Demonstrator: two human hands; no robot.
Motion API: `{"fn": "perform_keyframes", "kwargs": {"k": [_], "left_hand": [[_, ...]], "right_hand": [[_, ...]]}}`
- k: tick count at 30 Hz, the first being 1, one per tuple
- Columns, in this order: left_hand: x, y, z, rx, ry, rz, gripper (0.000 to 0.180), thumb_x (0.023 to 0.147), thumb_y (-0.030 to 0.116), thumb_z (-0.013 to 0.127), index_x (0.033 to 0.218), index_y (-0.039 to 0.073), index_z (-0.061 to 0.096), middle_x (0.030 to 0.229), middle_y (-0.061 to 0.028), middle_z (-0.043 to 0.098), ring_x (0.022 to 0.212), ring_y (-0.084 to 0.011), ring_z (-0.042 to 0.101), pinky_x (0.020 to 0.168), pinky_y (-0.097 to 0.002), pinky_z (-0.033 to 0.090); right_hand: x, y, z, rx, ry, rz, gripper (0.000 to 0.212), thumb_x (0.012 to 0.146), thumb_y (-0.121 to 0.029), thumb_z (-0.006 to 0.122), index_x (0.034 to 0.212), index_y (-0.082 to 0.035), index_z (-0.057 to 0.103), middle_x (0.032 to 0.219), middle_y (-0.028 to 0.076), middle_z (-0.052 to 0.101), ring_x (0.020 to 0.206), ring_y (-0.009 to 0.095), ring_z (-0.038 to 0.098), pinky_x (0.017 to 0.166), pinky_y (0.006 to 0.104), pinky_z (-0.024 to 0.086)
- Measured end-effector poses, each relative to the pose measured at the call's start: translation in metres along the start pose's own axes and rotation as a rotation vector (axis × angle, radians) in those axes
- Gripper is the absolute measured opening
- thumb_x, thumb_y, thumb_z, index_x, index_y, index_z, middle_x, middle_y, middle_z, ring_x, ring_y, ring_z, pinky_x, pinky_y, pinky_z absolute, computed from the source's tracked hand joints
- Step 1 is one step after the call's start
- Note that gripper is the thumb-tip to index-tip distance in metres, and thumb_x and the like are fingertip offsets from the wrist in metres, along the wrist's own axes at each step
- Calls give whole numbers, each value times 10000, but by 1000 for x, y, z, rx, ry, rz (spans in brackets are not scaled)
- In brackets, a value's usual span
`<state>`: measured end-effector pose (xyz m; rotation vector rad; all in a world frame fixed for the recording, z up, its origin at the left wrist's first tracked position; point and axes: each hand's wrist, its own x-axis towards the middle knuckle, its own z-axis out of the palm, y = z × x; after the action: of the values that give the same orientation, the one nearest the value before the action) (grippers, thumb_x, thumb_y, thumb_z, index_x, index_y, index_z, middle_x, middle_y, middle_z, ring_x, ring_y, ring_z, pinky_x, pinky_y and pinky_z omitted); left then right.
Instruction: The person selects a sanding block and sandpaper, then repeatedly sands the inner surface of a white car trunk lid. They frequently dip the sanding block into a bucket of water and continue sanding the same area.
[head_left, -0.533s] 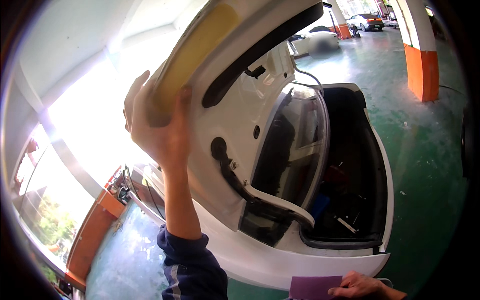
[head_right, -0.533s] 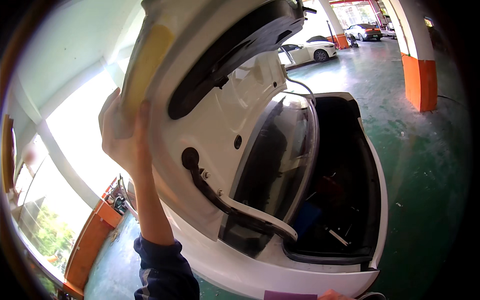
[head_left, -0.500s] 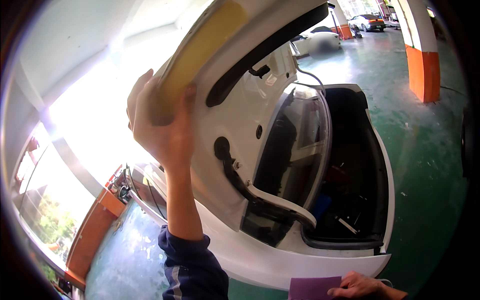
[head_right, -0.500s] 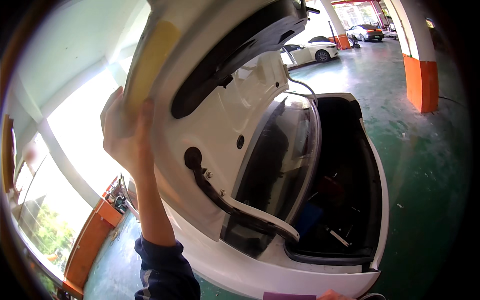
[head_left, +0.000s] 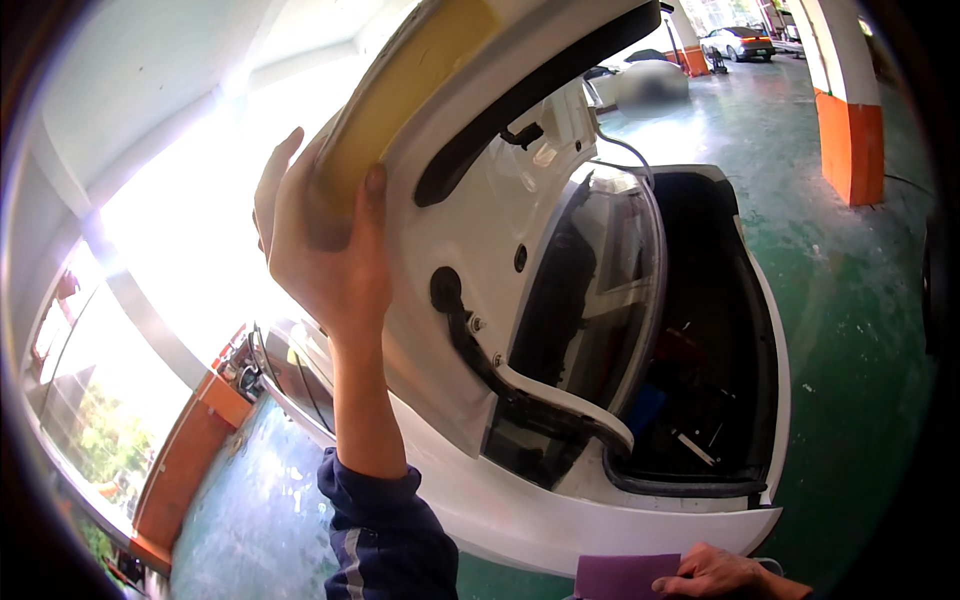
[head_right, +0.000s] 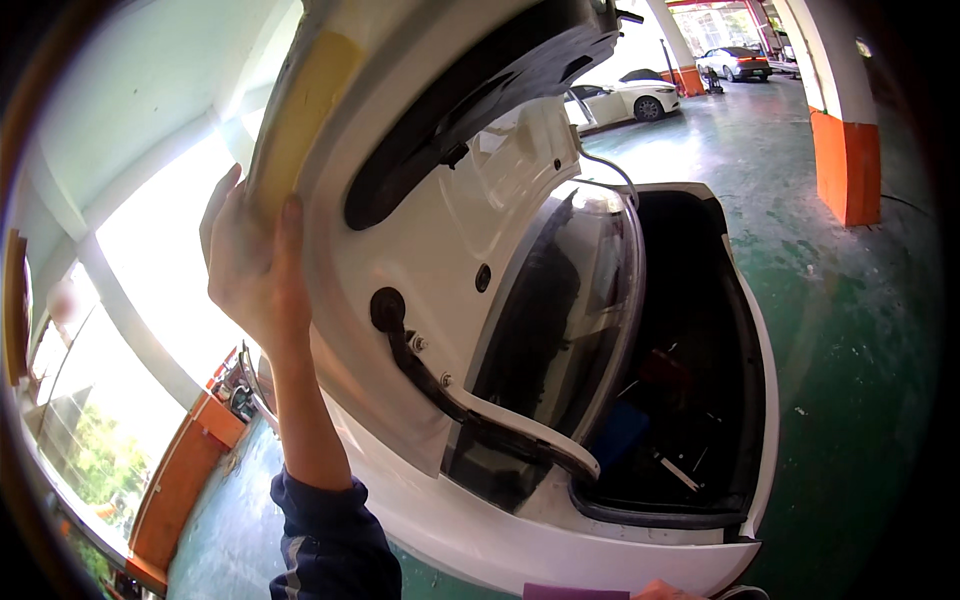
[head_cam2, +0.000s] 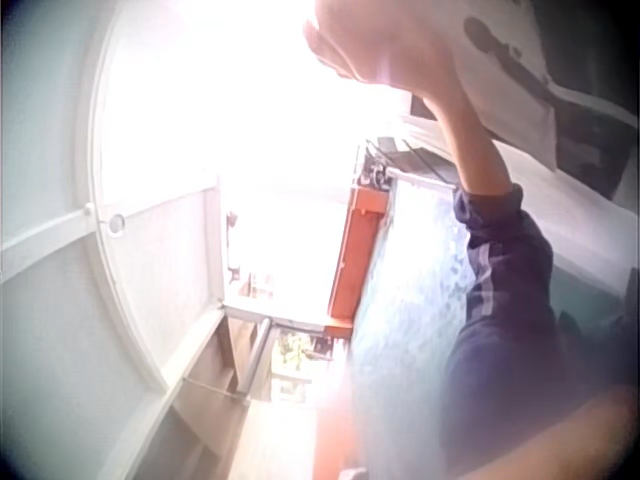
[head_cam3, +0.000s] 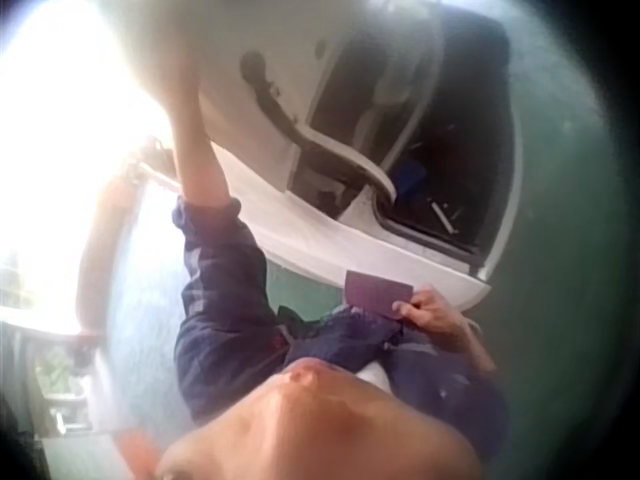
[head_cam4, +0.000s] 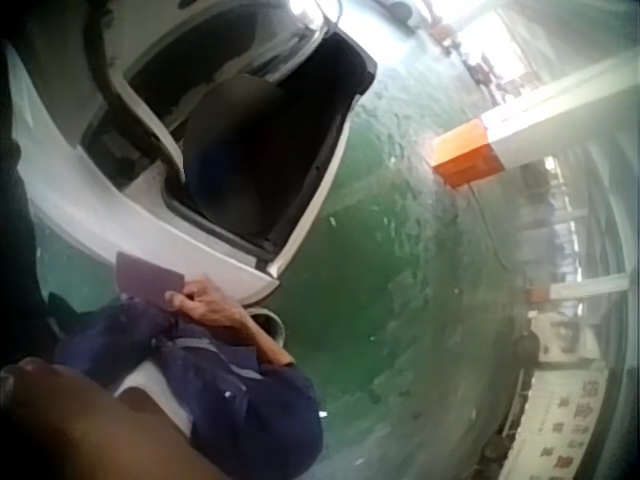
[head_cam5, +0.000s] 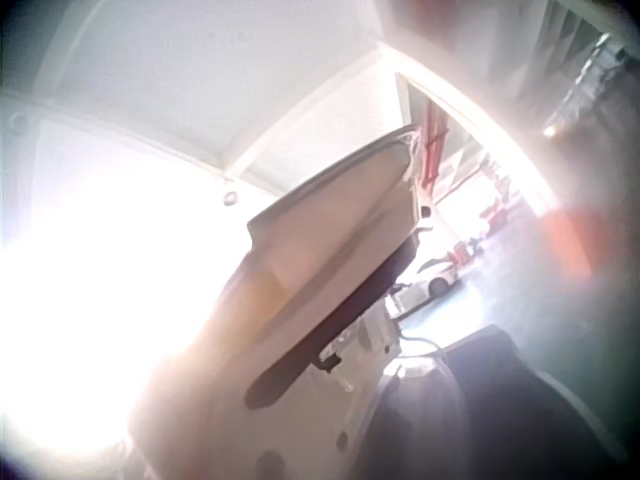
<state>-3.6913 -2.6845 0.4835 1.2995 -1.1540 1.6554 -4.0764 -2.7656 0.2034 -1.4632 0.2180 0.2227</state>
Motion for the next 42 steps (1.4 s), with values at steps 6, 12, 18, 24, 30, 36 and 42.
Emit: {"fn": "perform_keyframes", "kwargs": {"k": [6,12,18,24,30,36,42], "left_hand": [[9,12,5,57,24,72,435,805,198,858,1212,101,743,1384,-110,651,1310,-323,559,1152,-457,335],[-4,5,-3,160,-11,7,465,812,250,858,1244,129,739,1451,-97,610,1376,-331,499,1171,-464,308],[20,29,13,143,1,66,495,825,280,858,1272,116,726,1483,-89,587,1432,-338,447,1212,-476,256],[-5,-3,-7,433,-59,159,606,848,281,835,1394,101,643,1523,-122,553,1499,-372,370,1236,-514,241],[-45,-20,-46,324,-140,-213,976,842,437,822,1630,131,336,1652,-195,351,1545,-391,293,1244,-565,262],[-39,-17,-37,346,-128,-297,1142,743,463,891,1618,34,296,1630,-234,343,1536,-411,276,1248,-563,240],[-19,-5,-19,429,-185,-378,1185,721,503,903,1608,18,284,1617,-229,345,1545,-382,236,1248,-544,170]], "right_hand": [[2,-5,4,-50,-11,-47,531,1010,-324,649,625,30,555,520,14,404,511,115,366,493,358,292],[4,19,8,-106,46,-231,518,1006,-314,659,631,29,562,522,19,406,518,115,372,496,354,297],[-9,6,7,20,38,-66,521,1005,-320,666,624,14,550,517,2,389,505,117,350,489,363,294],[-26,0,4,-35,157,-50,515,990,-320,679,623,25,572,533,85,469,533,166,432,529,385,345],[-37,38,-10,-325,51,-175,315,963,-297,686,861,0,706,758,177,659,712,308,604,634,454,452],[-4,56,-36,-155,-22,-108,439,978,-277,745,677,39,704,540,103,595,512,155,543,523,314,413],[3,48,-36,-170,-107,-84,435,983,-279,744,696,43,689,556,98,592,520,156,532,530,326,412]]}}
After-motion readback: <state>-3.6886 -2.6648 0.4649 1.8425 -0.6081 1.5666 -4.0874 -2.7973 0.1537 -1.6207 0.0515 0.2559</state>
